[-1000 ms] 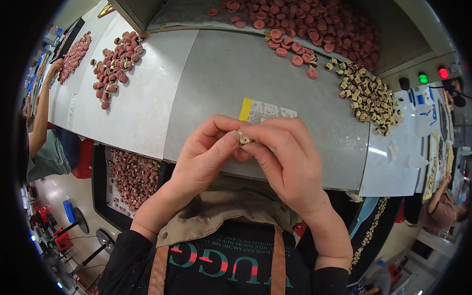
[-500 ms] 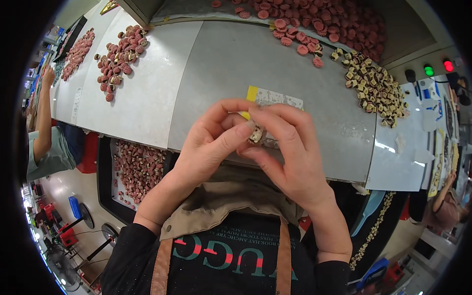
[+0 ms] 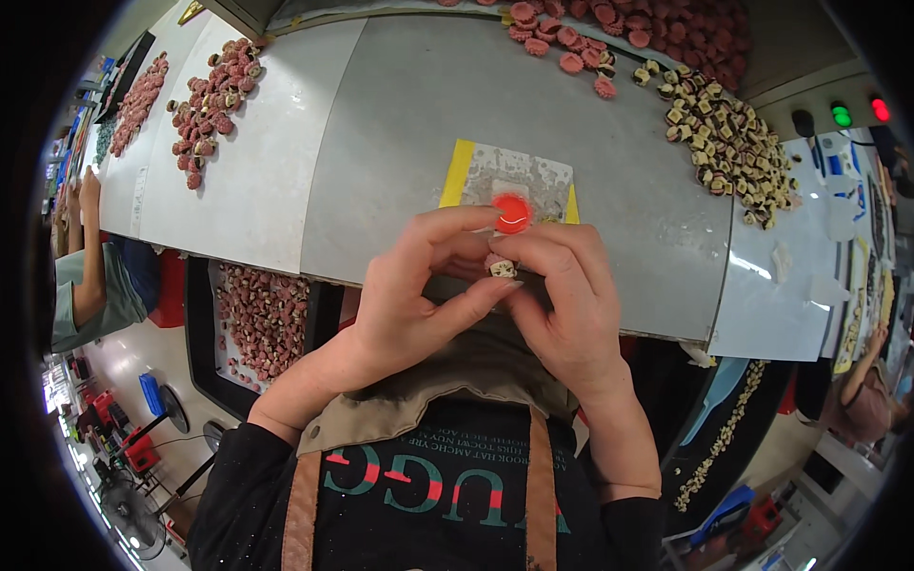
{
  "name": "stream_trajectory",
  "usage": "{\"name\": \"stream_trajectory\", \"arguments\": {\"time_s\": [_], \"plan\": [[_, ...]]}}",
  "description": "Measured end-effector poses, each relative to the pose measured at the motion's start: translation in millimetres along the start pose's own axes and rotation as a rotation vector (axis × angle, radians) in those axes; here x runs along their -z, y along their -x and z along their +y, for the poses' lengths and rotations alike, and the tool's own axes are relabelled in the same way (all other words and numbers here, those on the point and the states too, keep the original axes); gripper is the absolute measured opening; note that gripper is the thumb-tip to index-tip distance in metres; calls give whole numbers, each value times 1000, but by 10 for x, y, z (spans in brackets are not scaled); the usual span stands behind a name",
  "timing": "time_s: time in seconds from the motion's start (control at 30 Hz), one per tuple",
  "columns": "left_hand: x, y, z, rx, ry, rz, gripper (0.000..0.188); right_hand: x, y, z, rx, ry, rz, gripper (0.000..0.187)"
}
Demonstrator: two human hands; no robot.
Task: The person assembles toy figurines by attaching small figurine heads to base pieces by hand and adding adhesive from a squeeze bottle to a small reservoir on the table.
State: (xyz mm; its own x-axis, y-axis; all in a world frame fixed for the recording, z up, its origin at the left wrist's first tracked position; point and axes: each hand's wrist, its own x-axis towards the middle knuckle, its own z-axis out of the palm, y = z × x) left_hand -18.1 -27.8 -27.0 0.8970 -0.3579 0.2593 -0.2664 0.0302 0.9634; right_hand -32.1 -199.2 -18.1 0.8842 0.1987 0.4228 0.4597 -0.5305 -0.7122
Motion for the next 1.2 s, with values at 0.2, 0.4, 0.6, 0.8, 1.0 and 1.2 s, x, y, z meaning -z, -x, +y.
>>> {"name": "stream_trajectory", "arguments": {"time_s": [0.2, 0.4, 0.6, 0.8, 1.0, 1.2], "plan": [[-47, -40, -6, 13, -41, -13, 47, 14, -18, 62, 47, 22, 25, 42], [88, -54, 151, 101, -22, -50, 44, 123, -27, -9, 48, 47, -30, 36], [1065, -437, 32, -172, -1130, 74, 19, 766, -238, 329, -61, 354, 27, 29], [1487, -721, 29, -242, -1484, 169, 24, 1089, -633, 704, -100, 503, 45, 22], [477, -1428, -161, -404, -981, -59, 27, 992, -688, 765, -53, 667, -18, 17], [384, -1544, -354, -383, -1021, -50, 20, 911, -414, 369, -65, 564, -146, 15]]}}
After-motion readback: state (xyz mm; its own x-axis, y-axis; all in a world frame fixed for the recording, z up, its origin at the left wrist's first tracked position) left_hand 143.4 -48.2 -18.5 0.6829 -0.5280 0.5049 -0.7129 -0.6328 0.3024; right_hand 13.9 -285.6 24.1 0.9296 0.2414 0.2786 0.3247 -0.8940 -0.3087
